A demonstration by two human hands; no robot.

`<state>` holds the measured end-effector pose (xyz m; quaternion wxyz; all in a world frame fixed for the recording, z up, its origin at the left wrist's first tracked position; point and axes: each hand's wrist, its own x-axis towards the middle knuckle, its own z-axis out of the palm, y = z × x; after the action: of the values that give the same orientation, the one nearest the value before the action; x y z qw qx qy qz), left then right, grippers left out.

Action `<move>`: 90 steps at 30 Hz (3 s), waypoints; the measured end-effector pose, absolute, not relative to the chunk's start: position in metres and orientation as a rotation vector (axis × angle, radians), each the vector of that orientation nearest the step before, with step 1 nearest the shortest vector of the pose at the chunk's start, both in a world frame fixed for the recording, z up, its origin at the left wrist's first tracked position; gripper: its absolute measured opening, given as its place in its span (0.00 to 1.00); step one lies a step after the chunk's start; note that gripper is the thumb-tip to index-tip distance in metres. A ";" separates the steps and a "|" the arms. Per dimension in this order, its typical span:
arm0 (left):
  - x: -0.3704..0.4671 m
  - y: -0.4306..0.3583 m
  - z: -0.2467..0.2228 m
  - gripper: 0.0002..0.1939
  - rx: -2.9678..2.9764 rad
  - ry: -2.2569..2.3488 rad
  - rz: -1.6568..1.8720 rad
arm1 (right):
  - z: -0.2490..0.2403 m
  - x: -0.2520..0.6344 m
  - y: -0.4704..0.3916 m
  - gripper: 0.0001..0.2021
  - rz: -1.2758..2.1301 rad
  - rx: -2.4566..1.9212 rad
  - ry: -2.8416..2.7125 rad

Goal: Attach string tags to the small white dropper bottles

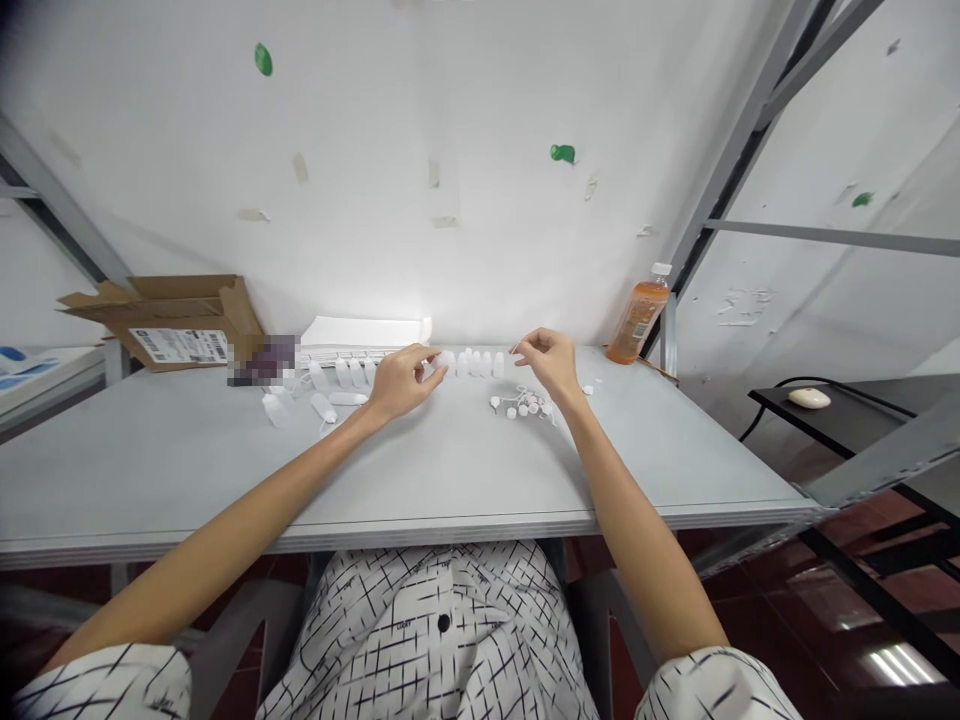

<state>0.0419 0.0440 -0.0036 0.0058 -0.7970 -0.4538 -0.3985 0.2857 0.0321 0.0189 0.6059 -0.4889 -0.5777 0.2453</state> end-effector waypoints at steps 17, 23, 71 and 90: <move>0.016 0.047 -0.011 0.15 -2.448 -1.461 -0.979 | 0.023 0.204 0.045 0.24 1.009 -0.939 -1.552; 0.008 0.047 -0.012 0.14 -2.588 -1.413 -0.937 | 0.016 0.210 0.032 0.24 1.271 -0.936 -1.566; 0.013 0.027 -0.007 0.15 -2.693 -1.391 -1.286 | -0.006 0.187 0.033 0.17 0.911 -0.935 -1.496; 0.012 0.029 -0.005 0.16 -2.782 -1.350 -1.510 | 0.003 0.188 0.024 0.18 0.833 -0.908 -1.661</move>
<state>0.0123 0.0293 -0.0046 -0.1493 -0.7993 -0.3880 -0.4340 0.1881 0.0240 0.0027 0.5114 -0.3772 -0.6902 0.3462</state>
